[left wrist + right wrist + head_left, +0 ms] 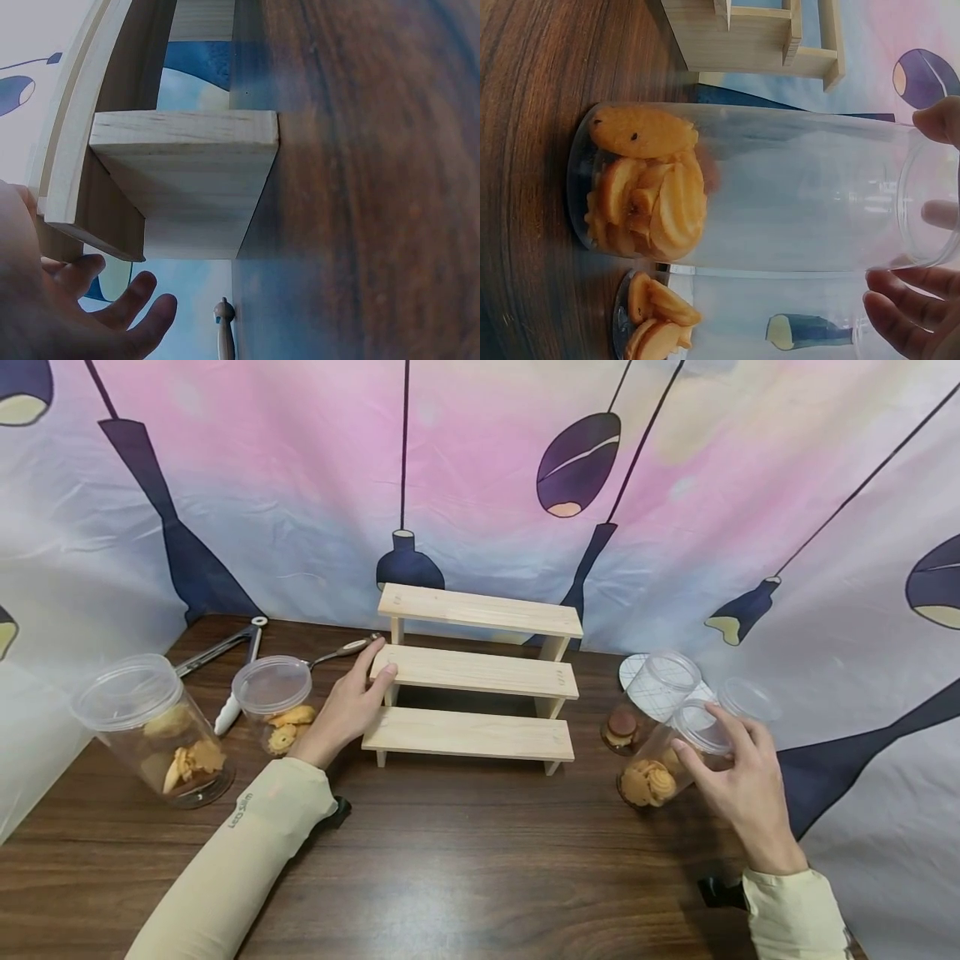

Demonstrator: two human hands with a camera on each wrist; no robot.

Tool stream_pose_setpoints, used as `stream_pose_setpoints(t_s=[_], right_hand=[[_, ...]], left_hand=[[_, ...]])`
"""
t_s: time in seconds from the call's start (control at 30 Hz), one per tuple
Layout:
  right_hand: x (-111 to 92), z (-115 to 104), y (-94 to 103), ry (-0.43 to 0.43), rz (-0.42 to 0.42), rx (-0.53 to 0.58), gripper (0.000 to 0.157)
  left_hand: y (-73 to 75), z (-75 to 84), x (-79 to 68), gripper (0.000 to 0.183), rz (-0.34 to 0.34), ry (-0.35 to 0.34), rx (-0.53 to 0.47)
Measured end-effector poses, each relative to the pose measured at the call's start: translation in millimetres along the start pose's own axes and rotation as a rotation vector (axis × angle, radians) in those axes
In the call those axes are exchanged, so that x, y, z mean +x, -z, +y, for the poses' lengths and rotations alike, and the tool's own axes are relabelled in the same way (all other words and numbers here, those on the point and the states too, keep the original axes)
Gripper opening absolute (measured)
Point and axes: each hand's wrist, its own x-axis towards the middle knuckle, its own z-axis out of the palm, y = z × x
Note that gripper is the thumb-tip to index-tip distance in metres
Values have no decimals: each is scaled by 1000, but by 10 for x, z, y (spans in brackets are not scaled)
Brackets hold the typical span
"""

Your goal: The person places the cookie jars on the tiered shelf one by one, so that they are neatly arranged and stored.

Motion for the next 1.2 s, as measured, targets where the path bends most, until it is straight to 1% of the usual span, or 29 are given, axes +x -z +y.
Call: stream_pose_setpoints(t_s=[0.27, 0.47, 0.6, 0.77, 0.9, 1.07, 1.2], right_hand=[[73, -37, 8, 24, 32, 6, 64], [213, -124, 54, 48, 42, 18, 63], [326, -189, 106, 85, 55, 25, 62], [518, -303, 153, 151, 74, 42, 62], [708, -445, 190, 164, 54, 61, 61], [927, -641, 228, 142, 4, 73, 61], [1094, -792, 223, 100, -25, 82, 61]], left_hand=[[18, 23, 28, 68, 1, -7, 8], [25, 8, 20, 68, -2, 2, 5], [9, -10, 2, 67, -11, 12, -4], [-6, -17, -8, 67, -9, 13, -10], [-4, -10, -4, 66, -4, 3, -9], [-3, -1, -10, 67, -9, 8, -10], [-5, -4, -17, 67, -9, 24, -5]])
